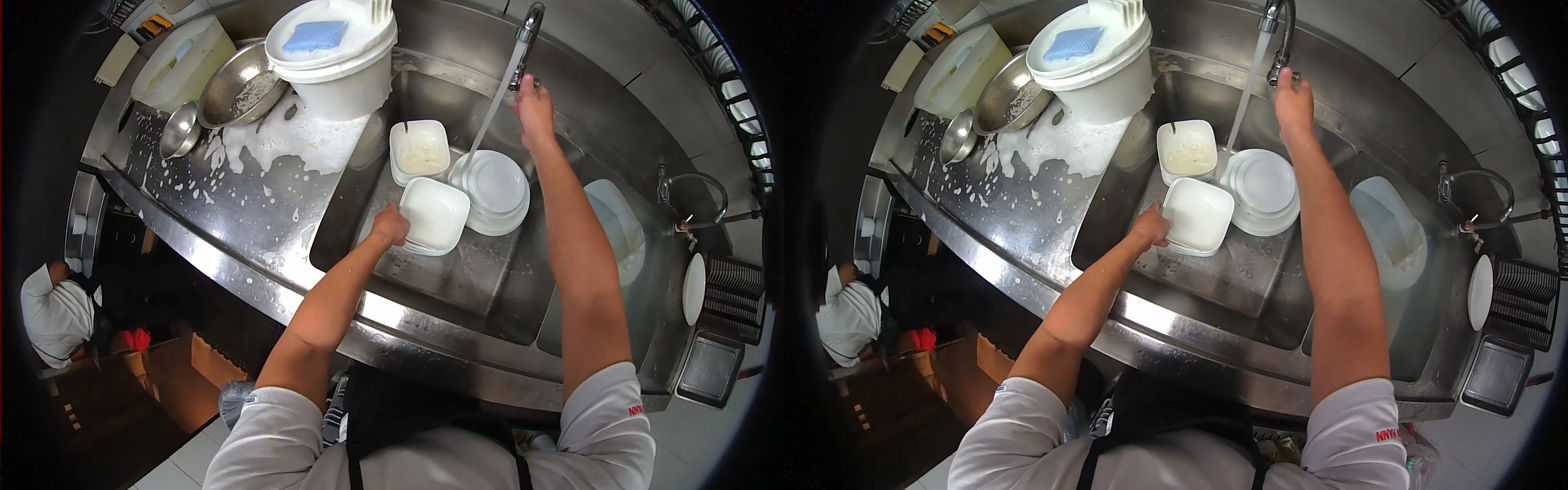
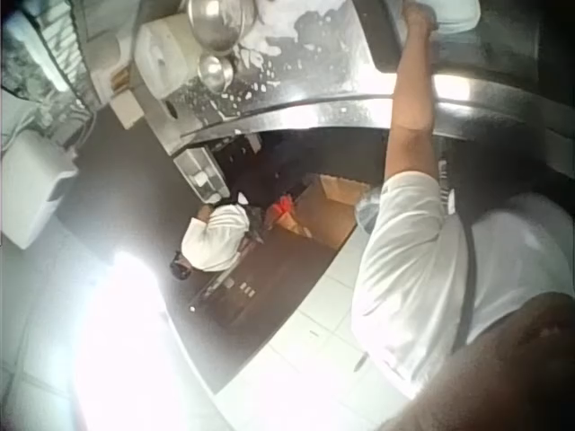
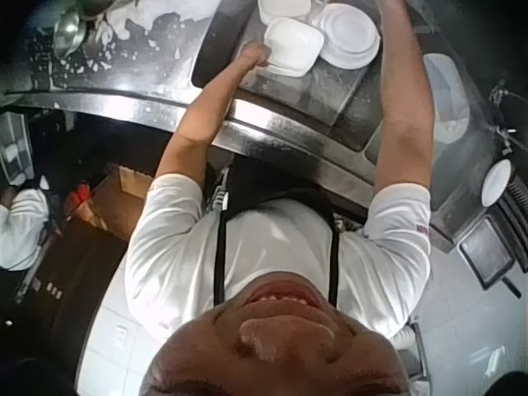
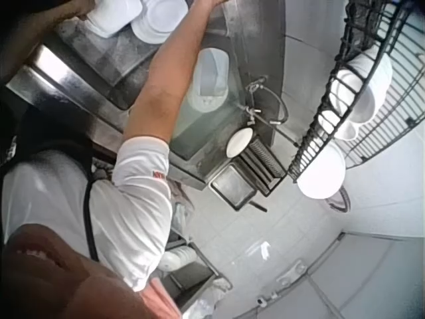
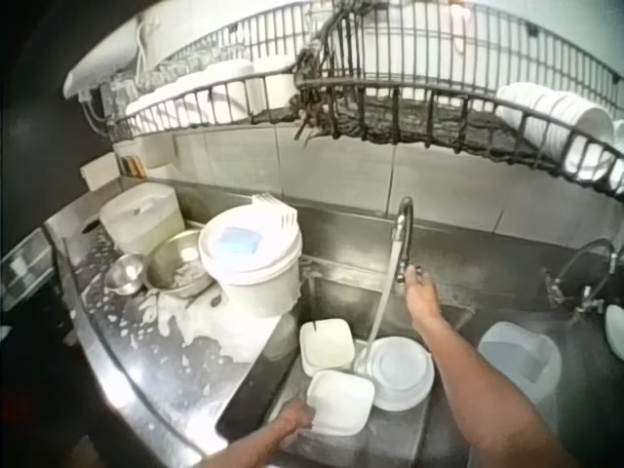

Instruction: Washing dishes and placing them on a drying rack in a commercial kitchen sink area.

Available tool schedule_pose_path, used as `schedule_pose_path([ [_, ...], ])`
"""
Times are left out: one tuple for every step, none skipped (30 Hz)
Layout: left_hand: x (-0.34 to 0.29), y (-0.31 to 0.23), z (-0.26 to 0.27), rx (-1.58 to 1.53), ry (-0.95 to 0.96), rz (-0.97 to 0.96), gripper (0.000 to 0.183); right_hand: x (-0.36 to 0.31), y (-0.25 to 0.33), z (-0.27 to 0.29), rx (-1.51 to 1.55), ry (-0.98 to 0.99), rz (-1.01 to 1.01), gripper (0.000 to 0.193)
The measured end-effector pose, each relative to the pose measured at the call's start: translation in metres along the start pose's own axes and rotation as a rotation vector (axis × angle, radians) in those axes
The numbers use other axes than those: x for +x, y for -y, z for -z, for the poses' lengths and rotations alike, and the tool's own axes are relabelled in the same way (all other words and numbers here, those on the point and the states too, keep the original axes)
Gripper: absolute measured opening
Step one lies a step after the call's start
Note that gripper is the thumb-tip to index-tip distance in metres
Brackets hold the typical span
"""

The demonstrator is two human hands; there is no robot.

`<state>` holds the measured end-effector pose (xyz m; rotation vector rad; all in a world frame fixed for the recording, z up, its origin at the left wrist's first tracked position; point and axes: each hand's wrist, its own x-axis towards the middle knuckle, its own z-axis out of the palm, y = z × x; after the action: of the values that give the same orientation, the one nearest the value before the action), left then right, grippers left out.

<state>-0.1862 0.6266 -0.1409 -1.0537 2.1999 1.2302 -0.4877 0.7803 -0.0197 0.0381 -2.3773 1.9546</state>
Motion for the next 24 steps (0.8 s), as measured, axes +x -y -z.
schedule_pose_path([
  [-0.006, -0.003, 0.001, 0.071, -0.039, 0.041, 0.052, -0.013, -0.007, 0.002, 0.043, 0.003, -0.061, 0.055],
  [-0.013, -0.006, 0.001, 0.136, -0.101, -0.016, 0.054, -0.031, -0.016, 0.008, 0.107, 0.006, -0.126, 0.057],
  [-0.021, -0.009, -0.001, 0.183, -0.193, -0.063, 0.057, -0.052, -0.026, 0.012, 0.183, 0.079, -0.232, 0.050],
  [-0.029, -0.011, -0.004, 0.230, -0.287, -0.110, 0.060, -0.073, -0.037, 0.013, 0.272, 0.128, -0.366, 0.043],
  [-0.036, -0.013, -0.008, 0.237, -0.323, -0.208, 0.061, -0.097, -0.049, 0.017, 0.236, 0.200, -0.354, 0.039],
  [-0.042, -0.015, -0.011, 0.244, -0.356, -0.305, 0.063, -0.123, -0.061, 0.019, 0.197, 0.231, -0.376, 0.036],
  [-0.046, -0.016, -0.014, 0.257, -0.406, -0.394, 0.064, -0.144, -0.072, 0.018, 0.113, 0.273, -0.413, 0.038],
  [-0.049, -0.018, -0.016, 0.284, -0.380, -0.450, 0.062, -0.165, -0.081, 0.019, 0.069, 0.361, -0.450, 0.037],
  [-0.052, -0.019, -0.018, 0.309, -0.283, -0.481, 0.062, -0.183, -0.088, 0.014, 0.137, 0.365, -0.537, 0.036],
  [-0.054, -0.020, -0.018, 0.335, -0.227, -0.513, 0.061, -0.194, -0.090, 0.007, 0.241, 0.368, -0.643, 0.034],
  [-0.056, -0.021, -0.016, 0.364, -0.155, -0.531, 0.060, -0.200, -0.089, -0.001, 0.322, 0.342, -0.657, 0.032],
  [-0.059, -0.022, -0.012, 0.357, -0.041, -0.544, 0.060, -0.204, -0.083, -0.010, 0.322, 0.289, -0.660, 0.028],
  [-0.062, -0.023, -0.006, 0.353, 0.097, -0.531, 0.059, -0.202, -0.072, -0.021, 0.283, 0.207, -0.672, 0.023],
  [-0.065, -0.022, 0.002, 0.352, 0.127, -0.526, 0.060, -0.200, -0.057, -0.032, 0.163, 0.360, -0.593, 0.019],
  [-0.070, -0.022, 0.010, 0.353, 0.162, -0.510, 0.060, -0.198, -0.037, -0.041, 0.005, 0.464, -0.514, 0.015],
  [-0.074, -0.021, 0.020, 0.352, 0.197, -0.508, 0.060, -0.197, -0.013, -0.050, -0.186, 0.535, -0.458, 0.012],
  [-0.078, -0.019, 0.031, 0.342, 0.191, -0.506, 0.059, -0.191, 0.015, -0.066, -0.258, 0.506, -0.133, 0.014],
  [-0.081, -0.016, 0.043, 0.327, 0.185, -0.511, 0.059, -0.182, 0.048, -0.087, -0.374, 0.439, 0.076, 0.018],
  [-0.084, -0.012, 0.054, 0.312, 0.174, -0.514, 0.059, -0.173, 0.082, -0.108, -0.352, 0.325, 0.415, 0.022],
  [-0.086, -0.008, 0.065, 0.299, 0.174, -0.529, 0.060, -0.164, 0.116, -0.124, -0.254, 0.303, 0.666, 0.024],
  [-0.087, -0.003, 0.076, 0.261, 0.172, -0.560, 0.060, -0.151, 0.149, -0.142, -0.250, 0.419, 0.704, 0.023],
  [-0.088, 0.001, 0.085, 0.228, 0.173, -0.585, 0.061, -0.138, 0.179, -0.168, -0.162, 0.503, 0.886, 0.030],
  [-0.087, 0.006, 0.093, 0.201, 0.191, -0.598, 0.061, -0.126, 0.203, -0.196, -0.199, 0.609, 0.952, 0.037],
  [-0.086, 0.009, 0.100, 0.154, 0.235, -0.592, 0.061, -0.117, 0.221, -0.223, -0.424, 0.668, 0.978, 0.044],
])
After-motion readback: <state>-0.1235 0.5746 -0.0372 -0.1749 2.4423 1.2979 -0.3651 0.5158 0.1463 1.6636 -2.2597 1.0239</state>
